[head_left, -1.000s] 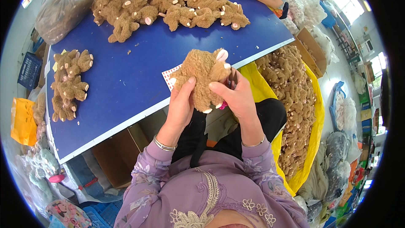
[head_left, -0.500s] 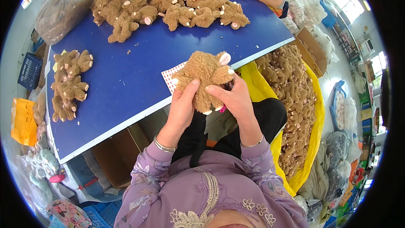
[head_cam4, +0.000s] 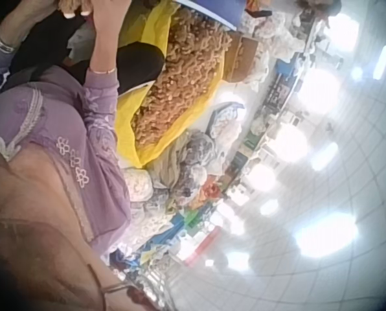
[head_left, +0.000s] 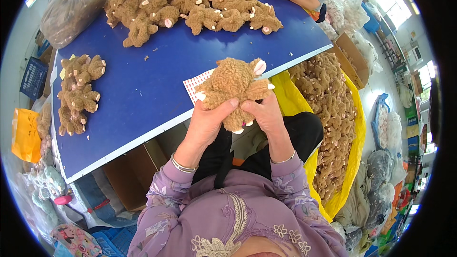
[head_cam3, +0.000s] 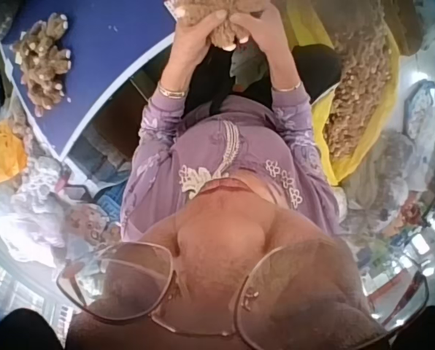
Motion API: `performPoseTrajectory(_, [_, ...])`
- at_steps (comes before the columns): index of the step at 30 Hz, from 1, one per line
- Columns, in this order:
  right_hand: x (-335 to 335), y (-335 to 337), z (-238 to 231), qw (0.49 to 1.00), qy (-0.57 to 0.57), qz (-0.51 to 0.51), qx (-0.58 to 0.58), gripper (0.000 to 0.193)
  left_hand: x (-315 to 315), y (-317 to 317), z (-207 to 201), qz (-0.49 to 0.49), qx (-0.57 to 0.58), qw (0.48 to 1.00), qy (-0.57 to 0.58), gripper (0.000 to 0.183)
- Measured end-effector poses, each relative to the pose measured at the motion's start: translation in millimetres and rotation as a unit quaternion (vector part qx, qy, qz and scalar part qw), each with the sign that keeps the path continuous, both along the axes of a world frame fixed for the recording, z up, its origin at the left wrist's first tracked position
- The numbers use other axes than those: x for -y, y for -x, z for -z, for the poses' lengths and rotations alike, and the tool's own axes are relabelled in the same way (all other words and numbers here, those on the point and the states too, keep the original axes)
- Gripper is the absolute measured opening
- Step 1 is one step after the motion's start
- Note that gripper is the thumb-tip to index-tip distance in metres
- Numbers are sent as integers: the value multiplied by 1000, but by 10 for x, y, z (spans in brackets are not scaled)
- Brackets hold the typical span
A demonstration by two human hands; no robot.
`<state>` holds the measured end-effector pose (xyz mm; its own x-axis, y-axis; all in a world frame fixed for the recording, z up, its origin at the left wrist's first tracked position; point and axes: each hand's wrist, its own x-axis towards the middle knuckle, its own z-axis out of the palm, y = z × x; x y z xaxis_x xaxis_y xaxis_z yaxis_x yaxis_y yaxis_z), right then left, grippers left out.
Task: The person trims the fur on small brown stuffed animals using scissors. They pick up each toy, trim the surface, and place it back on the table. The person repeats this process for multiple toys throughout the clip.
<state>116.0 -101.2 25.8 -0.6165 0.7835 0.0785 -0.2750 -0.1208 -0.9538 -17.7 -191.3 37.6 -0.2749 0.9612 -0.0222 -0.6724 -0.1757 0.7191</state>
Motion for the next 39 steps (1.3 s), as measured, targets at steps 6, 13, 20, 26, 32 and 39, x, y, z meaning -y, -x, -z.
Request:
performPoseTrajectory(6, [-10,-6,39,1000,-21,-4,-15,38,10,-2,-28,8,7,1000,2,39])
performPoseTrajectory(13, [-44,-22,108,1000,5,1,-18,47,22,17,-39,19,-43,999,-7,49])
performPoseTrajectory(20, [-57,-47,192,1000,7,-11,-27,50,-1,8,-46,26,-44,999,0,42])
performPoseTrajectory(26, [-10,-26,96,998,-59,2,-20,39,-24,-20,-48,2,-54,998,9,38])
performPoseTrajectory(32, [46,-43,-60,996,-38,23,75,23,-58,-23,-3,-55,-114,992,12,35])
performPoseTrajectory(39, [122,-6,-149,993,-16,44,113,15,-77,-46,129,-90,-187,975,82,31])
